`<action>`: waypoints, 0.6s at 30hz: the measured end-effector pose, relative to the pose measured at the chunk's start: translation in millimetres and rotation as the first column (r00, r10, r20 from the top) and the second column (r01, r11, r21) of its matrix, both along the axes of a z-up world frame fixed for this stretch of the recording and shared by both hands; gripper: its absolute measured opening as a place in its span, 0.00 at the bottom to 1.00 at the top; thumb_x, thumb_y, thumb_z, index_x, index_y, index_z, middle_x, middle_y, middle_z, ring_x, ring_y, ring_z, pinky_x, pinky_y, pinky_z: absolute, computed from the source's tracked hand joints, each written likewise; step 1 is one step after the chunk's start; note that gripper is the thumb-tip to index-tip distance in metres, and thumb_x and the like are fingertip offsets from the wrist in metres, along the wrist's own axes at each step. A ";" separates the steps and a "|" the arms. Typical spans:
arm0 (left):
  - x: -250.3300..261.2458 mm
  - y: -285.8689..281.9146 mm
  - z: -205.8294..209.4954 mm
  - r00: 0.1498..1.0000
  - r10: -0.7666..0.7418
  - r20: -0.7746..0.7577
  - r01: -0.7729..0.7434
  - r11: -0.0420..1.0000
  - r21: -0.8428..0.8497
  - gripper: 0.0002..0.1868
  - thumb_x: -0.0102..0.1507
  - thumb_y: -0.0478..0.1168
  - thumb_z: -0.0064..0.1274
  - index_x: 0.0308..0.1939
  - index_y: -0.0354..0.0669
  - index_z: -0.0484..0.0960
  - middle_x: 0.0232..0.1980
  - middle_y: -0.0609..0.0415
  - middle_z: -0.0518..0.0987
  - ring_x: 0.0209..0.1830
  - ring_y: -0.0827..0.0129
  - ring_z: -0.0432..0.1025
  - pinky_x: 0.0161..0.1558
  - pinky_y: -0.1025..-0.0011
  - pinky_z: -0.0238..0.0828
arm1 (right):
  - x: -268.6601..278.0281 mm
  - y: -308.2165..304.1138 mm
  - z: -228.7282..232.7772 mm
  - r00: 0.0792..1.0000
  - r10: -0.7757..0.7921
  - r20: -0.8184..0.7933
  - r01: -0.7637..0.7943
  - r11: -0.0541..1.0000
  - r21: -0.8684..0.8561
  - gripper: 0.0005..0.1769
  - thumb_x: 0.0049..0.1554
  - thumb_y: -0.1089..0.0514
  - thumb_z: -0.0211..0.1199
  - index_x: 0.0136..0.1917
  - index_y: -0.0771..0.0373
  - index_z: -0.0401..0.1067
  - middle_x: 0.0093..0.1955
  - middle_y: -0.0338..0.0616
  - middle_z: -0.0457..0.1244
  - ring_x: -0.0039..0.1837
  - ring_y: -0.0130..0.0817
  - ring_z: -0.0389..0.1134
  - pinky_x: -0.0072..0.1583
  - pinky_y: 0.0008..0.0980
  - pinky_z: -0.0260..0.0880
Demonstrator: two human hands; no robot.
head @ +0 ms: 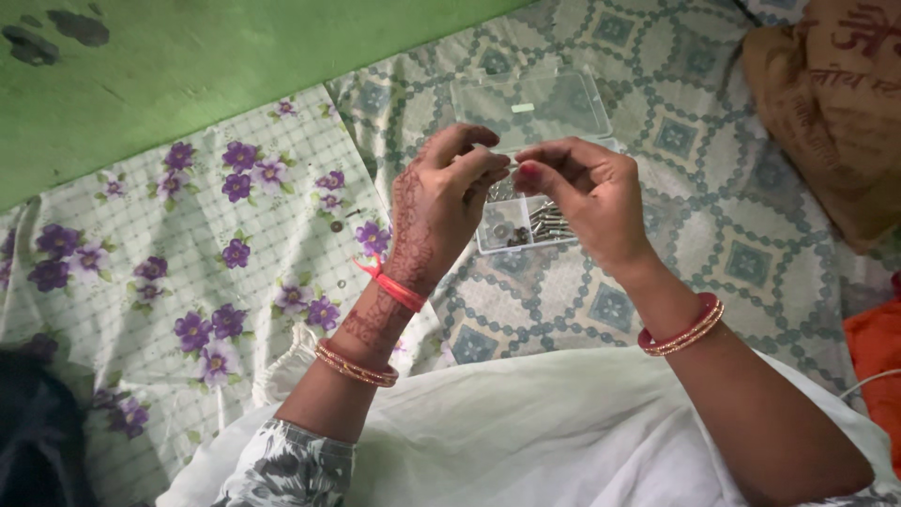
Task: The person sits on the floor and repeatedly picks up metal snap fastener components from a clear plastic box. They press the two halves of each fastener together by hand and place the assembled unit back into the box. The process is repeated continuously throughout the clip.
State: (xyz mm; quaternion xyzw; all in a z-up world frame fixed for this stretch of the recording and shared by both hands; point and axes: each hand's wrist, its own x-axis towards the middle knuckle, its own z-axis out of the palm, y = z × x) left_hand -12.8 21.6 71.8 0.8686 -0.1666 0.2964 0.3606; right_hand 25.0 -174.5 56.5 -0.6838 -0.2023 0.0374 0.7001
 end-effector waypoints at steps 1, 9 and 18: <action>0.2 0.5 0.5 1.000 -0.004 -0.010 0.004 1.000 -0.001 0.04 0.63 0.34 0.62 0.41 0.46 0.86 0.53 0.55 0.81 0.48 0.62 0.78 0.47 0.65 0.76 | 0.9 -0.6 0.4 1.000 0.007 -0.020 -0.007 1.000 -0.006 0.06 0.64 0.70 0.63 0.55 0.71 0.77 0.49 0.46 0.72 0.52 0.28 0.75 0.57 0.27 0.79; 1.4 0.1 2.8 0.994 -0.084 -0.075 0.078 0.994 -0.078 0.05 0.64 0.35 0.61 0.44 0.44 0.86 0.53 0.54 0.81 0.48 0.63 0.80 0.48 0.67 0.78 | -2.9 -2.0 6.0 0.970 -0.032 0.240 0.046 0.998 -0.051 0.07 0.63 0.72 0.66 0.56 0.72 0.76 0.54 0.46 0.70 0.56 0.28 0.72 0.61 0.26 0.76; 2.0 0.7 1.7 0.997 -0.054 -0.051 0.052 0.998 -0.028 0.05 0.64 0.34 0.60 0.44 0.44 0.86 0.53 0.55 0.82 0.47 0.62 0.80 0.47 0.67 0.78 | -0.3 1.1 6.9 0.999 0.024 0.032 -0.024 1.000 -0.001 0.06 0.65 0.69 0.62 0.55 0.69 0.76 0.51 0.44 0.72 0.53 0.28 0.75 0.59 0.27 0.80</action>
